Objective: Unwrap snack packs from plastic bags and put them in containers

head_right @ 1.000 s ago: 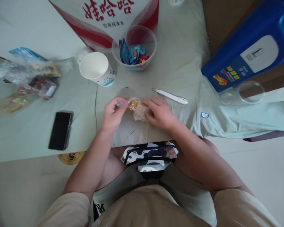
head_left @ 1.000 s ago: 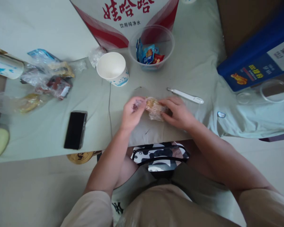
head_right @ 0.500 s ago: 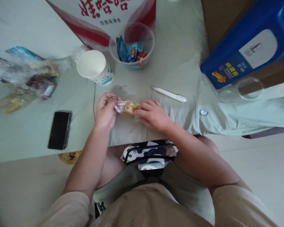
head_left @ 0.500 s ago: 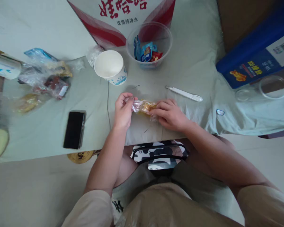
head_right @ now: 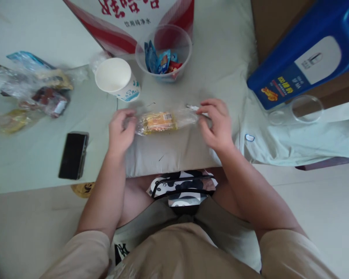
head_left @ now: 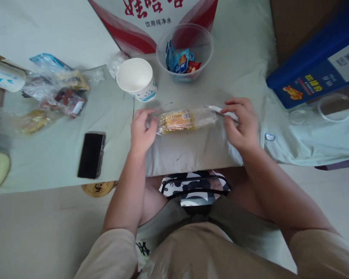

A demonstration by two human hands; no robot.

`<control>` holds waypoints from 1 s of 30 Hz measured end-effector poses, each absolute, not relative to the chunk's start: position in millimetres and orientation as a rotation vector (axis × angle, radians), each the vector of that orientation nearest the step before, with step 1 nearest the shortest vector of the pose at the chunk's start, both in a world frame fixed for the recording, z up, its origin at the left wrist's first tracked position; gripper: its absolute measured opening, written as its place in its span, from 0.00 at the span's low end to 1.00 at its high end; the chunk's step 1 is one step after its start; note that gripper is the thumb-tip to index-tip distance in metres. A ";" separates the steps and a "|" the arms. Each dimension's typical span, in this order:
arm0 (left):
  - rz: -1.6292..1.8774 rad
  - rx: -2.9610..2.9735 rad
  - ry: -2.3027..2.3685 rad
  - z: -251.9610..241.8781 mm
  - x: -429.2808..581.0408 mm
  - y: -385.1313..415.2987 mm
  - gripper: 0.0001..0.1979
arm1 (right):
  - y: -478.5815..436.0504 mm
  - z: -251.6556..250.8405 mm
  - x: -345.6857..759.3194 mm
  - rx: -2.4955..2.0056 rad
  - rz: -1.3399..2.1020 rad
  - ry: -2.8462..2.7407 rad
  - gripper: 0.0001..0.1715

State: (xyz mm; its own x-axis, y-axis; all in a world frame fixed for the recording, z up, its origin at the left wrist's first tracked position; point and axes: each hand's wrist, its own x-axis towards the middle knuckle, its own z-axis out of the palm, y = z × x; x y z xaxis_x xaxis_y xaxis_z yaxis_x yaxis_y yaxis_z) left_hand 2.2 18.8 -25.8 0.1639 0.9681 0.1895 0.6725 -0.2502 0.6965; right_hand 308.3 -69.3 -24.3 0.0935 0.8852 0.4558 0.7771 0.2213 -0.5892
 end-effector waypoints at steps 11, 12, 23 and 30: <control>0.835 2.240 1.351 -11.2 9.5 4.8 0.04 | -66.5 -16.2 273.0 -1.423 0.374 -1.844 0.07; 0.871 2.265 1.338 -7.8 8.9 1.2 0.04 | -69.7 -12.9 274.1 -1.379 0.374 -1.862 0.06; 0.104 2.374 1.342 26.7 -15.6 -35.2 0.17 | -82.7 0.9 280.5 -1.245 0.766 -2.505 0.13; -0.128 2.273 1.679 34.0 -36.1 -32.3 0.23 | -82.0 2.8 288.7 -1.413 0.776 -2.463 0.18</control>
